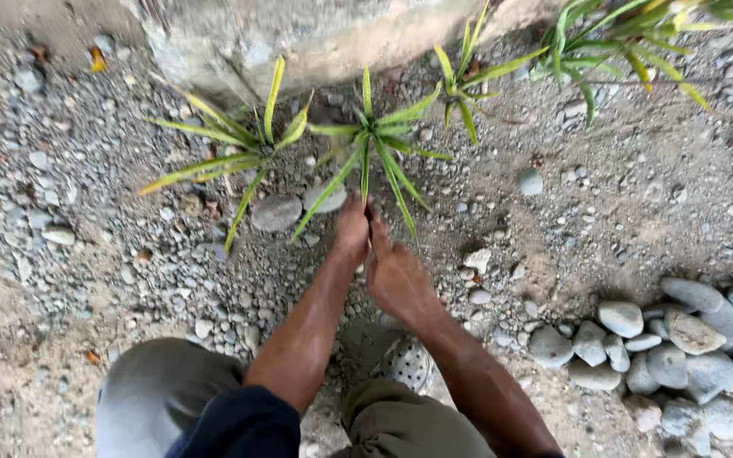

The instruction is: The person uses a machete to dig a shallow trench around plants and then places large stones into the trench to create a border.

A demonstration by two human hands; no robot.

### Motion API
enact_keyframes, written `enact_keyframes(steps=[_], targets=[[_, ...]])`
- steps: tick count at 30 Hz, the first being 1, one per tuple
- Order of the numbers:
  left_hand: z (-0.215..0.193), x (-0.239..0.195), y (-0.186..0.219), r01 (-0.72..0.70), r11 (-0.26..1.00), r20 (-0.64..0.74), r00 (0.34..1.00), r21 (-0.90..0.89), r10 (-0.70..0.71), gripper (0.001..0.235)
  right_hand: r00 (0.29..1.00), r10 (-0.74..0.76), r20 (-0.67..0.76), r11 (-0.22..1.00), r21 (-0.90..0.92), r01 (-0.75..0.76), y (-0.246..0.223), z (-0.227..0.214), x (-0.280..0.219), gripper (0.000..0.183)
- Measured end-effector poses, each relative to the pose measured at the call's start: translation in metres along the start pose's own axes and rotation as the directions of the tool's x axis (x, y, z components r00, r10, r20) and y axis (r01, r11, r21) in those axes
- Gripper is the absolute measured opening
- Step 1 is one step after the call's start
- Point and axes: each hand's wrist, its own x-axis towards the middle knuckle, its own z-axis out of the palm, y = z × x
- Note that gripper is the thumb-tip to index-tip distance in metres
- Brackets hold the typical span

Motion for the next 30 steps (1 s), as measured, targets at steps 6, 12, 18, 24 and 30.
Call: enact_keyframes(steps=[6, 12, 18, 24, 30], targets=[[-0.01, -0.002, 0.002, 0.052, 0.998, -0.093, 0.995, 0.038, -0.048, 0.039, 0.991, 0.038, 0.126, 0.998, 0.051, -0.045, -0.002, 0.003, 0.015, 0.064], [-0.006, -0.027, -0.051, -0.071, 0.997, -0.087, 0.994, -0.024, 0.069, 0.027, 0.989, -0.1, -0.112, 0.981, 0.153, 0.117, 0.035, 0.024, -0.014, 0.067], [-0.006, -0.028, -0.029, -0.129, 0.992, -0.051, 0.99, 0.008, 0.129, 0.031, 0.983, -0.14, -0.119, 0.965, 0.206, 0.163, 0.032, 0.022, -0.006, 0.068], [-0.017, 0.005, 0.036, -0.095, 0.995, -0.155, 0.983, 0.024, 0.097, 0.027, 0.992, -0.13, -0.001, 0.987, 0.1, 0.13, 0.003, 0.02, 0.052, 0.06], [-0.033, 0.025, 0.017, -0.175, 0.961, 0.012, 0.984, 0.216, 0.177, 0.026, 0.992, -0.098, -0.074, 0.976, 0.188, 0.11, -0.008, 0.027, 0.045, 0.061]])
